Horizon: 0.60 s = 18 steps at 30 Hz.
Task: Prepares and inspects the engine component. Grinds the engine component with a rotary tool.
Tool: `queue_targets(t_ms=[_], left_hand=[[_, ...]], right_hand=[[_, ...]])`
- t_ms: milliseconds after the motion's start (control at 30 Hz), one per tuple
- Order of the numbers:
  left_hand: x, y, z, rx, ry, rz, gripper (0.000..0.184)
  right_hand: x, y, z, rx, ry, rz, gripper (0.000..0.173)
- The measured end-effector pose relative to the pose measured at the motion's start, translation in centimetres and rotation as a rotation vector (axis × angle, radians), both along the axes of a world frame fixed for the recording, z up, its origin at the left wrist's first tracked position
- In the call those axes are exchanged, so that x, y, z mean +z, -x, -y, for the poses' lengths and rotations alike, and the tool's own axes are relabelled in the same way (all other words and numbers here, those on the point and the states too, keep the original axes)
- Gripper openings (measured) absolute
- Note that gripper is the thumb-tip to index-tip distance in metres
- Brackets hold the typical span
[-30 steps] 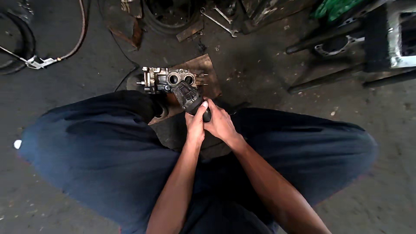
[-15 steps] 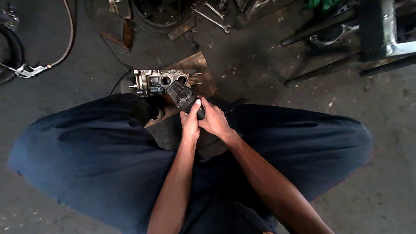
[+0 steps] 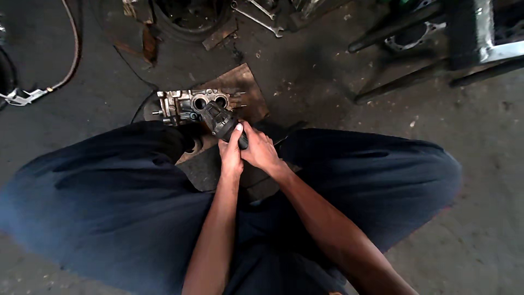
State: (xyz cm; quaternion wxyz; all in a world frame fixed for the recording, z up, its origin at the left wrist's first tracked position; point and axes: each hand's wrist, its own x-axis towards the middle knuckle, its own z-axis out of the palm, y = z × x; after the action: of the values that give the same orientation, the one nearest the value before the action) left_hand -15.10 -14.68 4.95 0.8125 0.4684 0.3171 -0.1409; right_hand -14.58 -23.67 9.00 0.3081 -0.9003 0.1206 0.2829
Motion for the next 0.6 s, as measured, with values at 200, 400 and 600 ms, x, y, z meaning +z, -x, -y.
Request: queue_targets(t_ms=[200, 400, 600], left_hand=[[-0.2, -0.36, -0.23, 0.002, -0.009, -0.018, 0.054], [-0.23, -0.62, -0.22, 0.006, -0.01, -0.019, 0.052], [-0.32, -0.74, -0.1, -0.004, -0.016, -0.016, 0.05]], right_hand=[[-0.2, -0.32, -0.31, 0.005, 0.001, 0.008, 0.085], [-0.24, -0.49, -0.45, -0.001, 0.018, 0.004, 0.083], [-0.47, -0.48, -0.27, -0.014, -0.007, 0.011, 0.084]])
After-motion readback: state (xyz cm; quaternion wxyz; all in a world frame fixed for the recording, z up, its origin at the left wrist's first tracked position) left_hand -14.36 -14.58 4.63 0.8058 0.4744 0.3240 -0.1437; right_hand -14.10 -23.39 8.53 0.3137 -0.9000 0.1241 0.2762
